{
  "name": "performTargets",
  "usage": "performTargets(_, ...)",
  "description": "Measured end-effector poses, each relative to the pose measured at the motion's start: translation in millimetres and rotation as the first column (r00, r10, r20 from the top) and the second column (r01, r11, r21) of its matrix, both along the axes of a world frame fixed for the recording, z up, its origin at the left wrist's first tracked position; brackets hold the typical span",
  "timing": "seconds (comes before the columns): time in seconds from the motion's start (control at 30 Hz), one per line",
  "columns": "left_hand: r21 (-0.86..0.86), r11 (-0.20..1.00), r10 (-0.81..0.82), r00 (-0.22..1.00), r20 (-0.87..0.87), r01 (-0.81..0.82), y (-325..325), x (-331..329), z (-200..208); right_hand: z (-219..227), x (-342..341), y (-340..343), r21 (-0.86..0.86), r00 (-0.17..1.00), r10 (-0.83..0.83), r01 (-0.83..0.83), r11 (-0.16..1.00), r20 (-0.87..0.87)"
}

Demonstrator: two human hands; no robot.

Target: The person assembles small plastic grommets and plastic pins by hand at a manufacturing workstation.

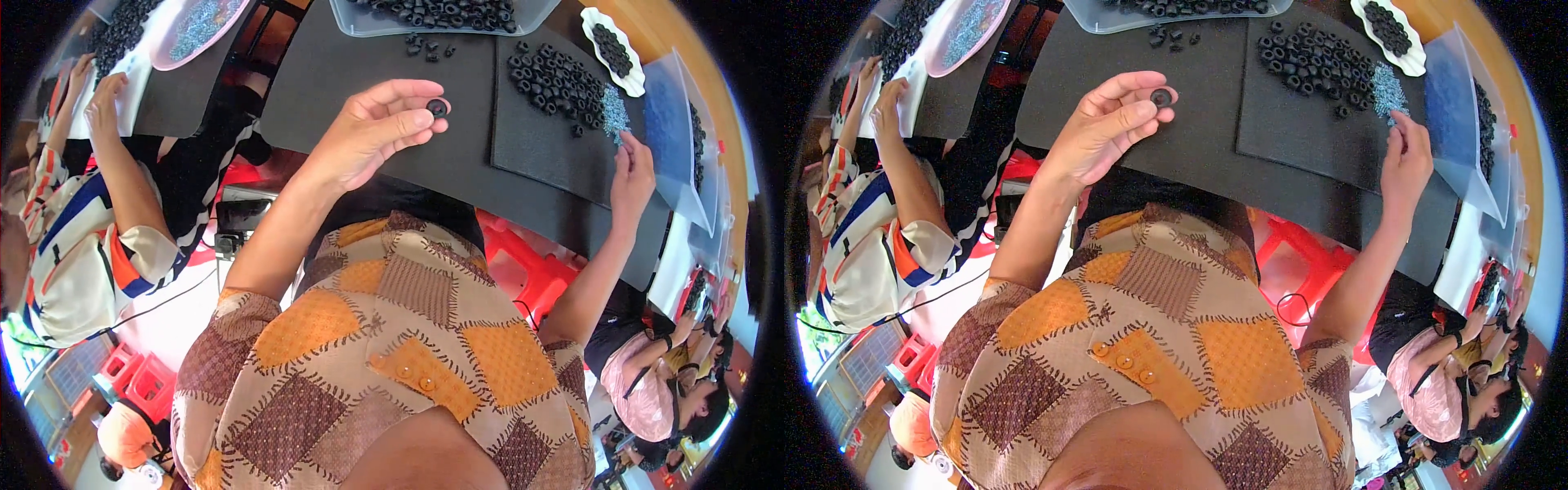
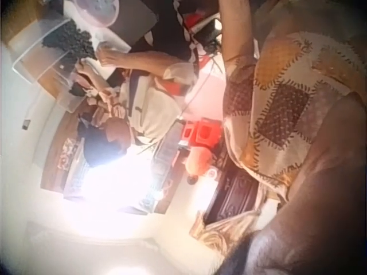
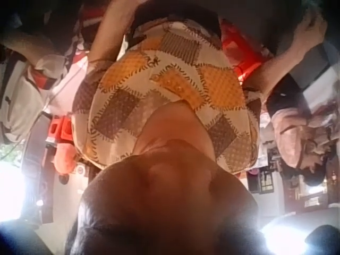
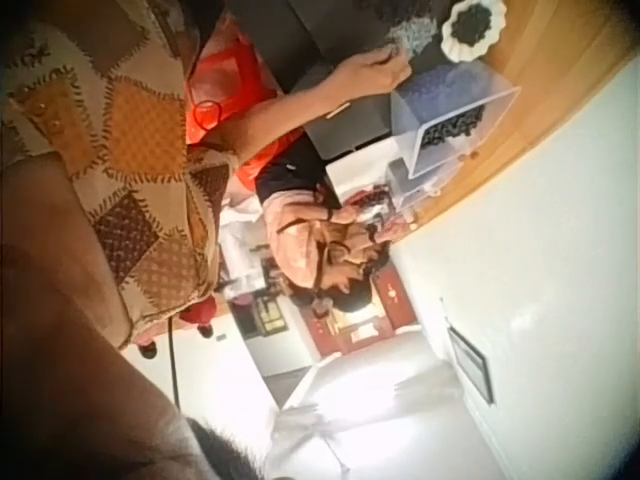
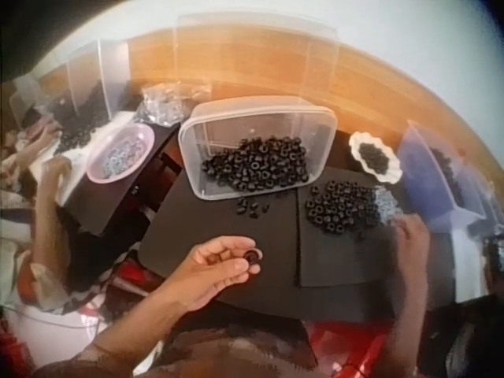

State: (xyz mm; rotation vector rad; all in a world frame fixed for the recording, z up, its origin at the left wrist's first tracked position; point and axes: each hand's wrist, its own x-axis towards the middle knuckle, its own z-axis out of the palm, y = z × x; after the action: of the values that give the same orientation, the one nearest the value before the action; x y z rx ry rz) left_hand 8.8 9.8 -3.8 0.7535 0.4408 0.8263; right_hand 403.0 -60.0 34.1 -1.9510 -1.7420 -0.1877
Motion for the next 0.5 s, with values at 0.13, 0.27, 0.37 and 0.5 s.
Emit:
performTargets(0.13,-0.006,1.0,-0.008,1.0,0.005,0.008,2,0,-1,-7,-30,-13,0.108,0.837,0.004,0.066,0.992,-0.547)
performTargets(0.27,0.01,1.0,-0.003,0.999,0.041,0.003,0,-3,-2,2,-105,-7,0.193,0.61,0.192,-0.065,0.979,-0.769)
performTargets(0.37,0.143,0.989,0.051,0.998,-0.034,-0.046,-1,-1,-5,2,-151,-2,0.215,0.446,0.286,-0.203,0.955,-0.848)
performTargets(0.5,0.434,0.89,0.288,0.91,-0.298,-0.14,-7,-1,9,-13,-188,8,0.242,0.262,0.332,-0.322,0.915,-0.906)
